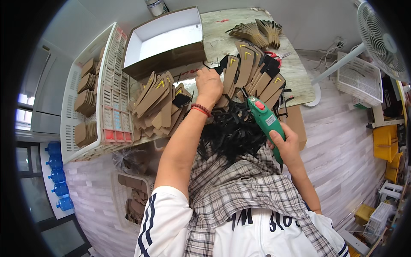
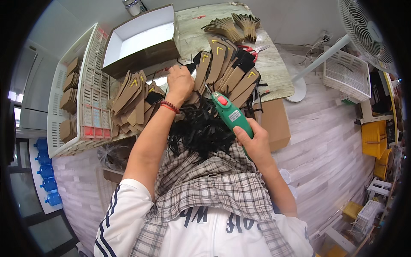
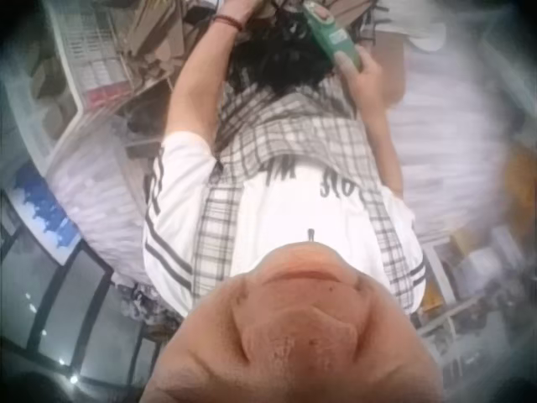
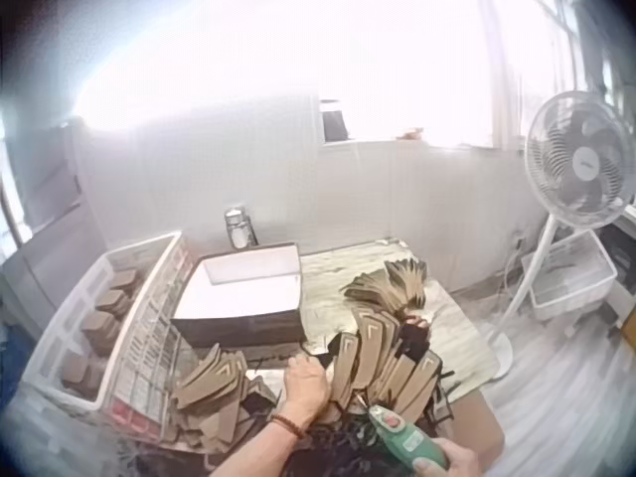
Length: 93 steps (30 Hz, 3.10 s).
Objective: The person uses a hot glue gun to apply glue to small rectangular cardboard pieces and attaches them to black fabric strips. They handle each piece one at a time, applying glue and pressing it onto the fabric, then placing the finished items on the table.
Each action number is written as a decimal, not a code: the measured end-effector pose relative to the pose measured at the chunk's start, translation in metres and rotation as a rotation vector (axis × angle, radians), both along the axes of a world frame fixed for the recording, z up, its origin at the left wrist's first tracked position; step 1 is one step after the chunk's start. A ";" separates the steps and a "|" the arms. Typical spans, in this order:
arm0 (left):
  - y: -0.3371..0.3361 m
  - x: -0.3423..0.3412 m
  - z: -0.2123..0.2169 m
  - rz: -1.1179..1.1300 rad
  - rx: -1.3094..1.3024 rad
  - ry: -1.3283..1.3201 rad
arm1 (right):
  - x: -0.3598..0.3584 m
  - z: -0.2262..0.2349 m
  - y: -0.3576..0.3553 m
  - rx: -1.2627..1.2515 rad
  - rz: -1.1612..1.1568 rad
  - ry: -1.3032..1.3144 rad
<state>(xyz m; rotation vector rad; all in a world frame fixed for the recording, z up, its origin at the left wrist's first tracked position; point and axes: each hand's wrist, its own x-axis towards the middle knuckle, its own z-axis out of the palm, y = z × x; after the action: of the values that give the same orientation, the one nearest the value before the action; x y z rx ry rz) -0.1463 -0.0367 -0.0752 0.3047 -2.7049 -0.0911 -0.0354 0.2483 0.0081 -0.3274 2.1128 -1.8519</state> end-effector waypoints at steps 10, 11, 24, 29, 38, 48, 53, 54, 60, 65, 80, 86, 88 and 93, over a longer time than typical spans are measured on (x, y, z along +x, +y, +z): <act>-0.006 0.058 0.042 -0.155 1.649 0.475 | 0.001 0.004 -0.021 0.053 -0.030 0.003; 0.009 0.069 0.064 -0.199 1.845 0.485 | 0.002 0.005 -0.022 0.065 -0.035 0.007; 0.074 0.082 0.076 -0.165 2.184 0.642 | 0.009 0.002 -0.014 0.070 -0.083 0.060; 0.085 0.085 0.073 -0.174 2.219 0.617 | 0.008 0.002 -0.012 0.033 -0.092 0.037; 0.091 0.094 0.069 -0.156 2.162 0.492 | 0.005 0.005 -0.010 0.021 -0.090 0.049; 0.082 0.104 0.071 -0.220 2.008 0.474 | 0.003 0.007 -0.005 0.014 -0.059 0.052; 0.068 0.104 0.076 -0.296 1.798 0.436 | 0.004 0.008 -0.004 0.008 -0.032 0.048; 0.065 0.104 0.077 -0.315 1.770 0.415 | 0.004 0.008 -0.004 0.003 -0.028 0.046; 0.053 0.104 0.081 -0.324 1.636 0.288 | 0.003 0.009 -0.002 -0.010 -0.011 0.059; 0.049 0.107 0.084 -0.377 1.562 0.164 | 0.001 0.010 0.000 -0.020 0.009 0.057; 0.010 0.101 0.111 -0.506 1.325 -0.228 | -0.002 0.018 0.009 -0.020 0.054 0.060; -0.002 0.093 0.133 -0.563 1.155 -0.456 | -0.005 0.016 0.011 0.019 0.114 0.106; -0.004 0.090 0.135 -0.550 1.160 -0.482 | -0.004 0.013 0.010 0.005 0.086 0.077; 0.004 0.097 0.110 -0.431 1.556 -0.014 | 0.002 0.009 0.005 0.004 -0.008 0.024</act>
<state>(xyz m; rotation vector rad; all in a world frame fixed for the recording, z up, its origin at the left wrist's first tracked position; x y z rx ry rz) -0.0496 -0.0326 0.0346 0.1002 -2.0385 -2.2420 -0.0329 0.2537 0.0172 -0.3417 2.1360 -1.8576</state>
